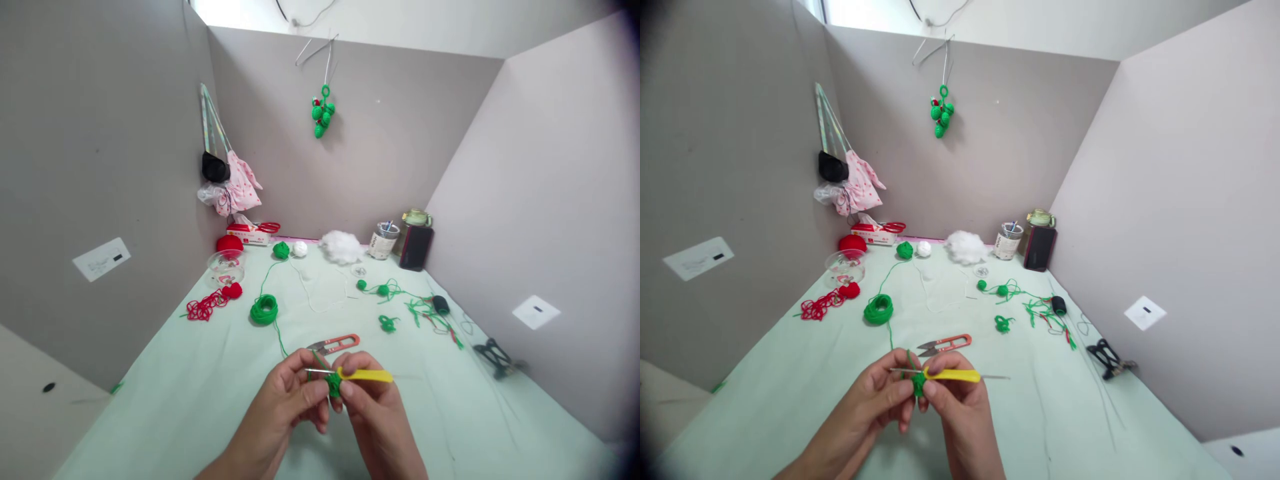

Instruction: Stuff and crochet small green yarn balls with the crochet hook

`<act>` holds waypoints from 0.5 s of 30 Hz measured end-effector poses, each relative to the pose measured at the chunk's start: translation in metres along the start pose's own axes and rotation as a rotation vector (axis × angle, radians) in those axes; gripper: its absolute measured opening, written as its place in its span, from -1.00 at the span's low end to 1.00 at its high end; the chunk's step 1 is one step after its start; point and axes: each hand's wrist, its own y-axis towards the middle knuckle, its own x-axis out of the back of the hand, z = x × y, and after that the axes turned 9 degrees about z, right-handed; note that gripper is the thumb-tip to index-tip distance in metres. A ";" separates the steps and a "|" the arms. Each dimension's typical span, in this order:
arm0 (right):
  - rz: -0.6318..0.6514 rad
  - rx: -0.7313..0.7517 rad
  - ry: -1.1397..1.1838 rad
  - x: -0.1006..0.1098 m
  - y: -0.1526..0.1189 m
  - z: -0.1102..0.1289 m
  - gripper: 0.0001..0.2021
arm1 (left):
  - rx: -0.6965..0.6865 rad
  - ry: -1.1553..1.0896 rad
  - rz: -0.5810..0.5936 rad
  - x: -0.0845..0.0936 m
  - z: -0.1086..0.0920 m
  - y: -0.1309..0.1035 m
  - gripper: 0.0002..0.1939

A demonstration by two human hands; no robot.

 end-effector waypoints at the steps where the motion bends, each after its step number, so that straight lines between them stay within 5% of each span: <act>1: -0.002 0.009 -0.002 0.000 0.001 0.002 -0.75 | 0.004 0.089 0.036 0.005 -0.006 0.001 -0.65; 3: -0.028 0.001 -0.015 -0.001 0.002 0.011 -0.77 | -0.082 0.383 0.022 0.018 -0.026 0.006 -0.64; 7: -0.063 0.023 -0.039 -0.002 0.006 0.031 -0.75 | -0.414 0.988 -0.338 0.055 -0.088 0.027 -0.77; 15: -0.061 0.060 -0.087 0.017 0.016 0.035 -0.71 | -0.788 0.944 -0.776 0.113 -0.257 0.114 -0.63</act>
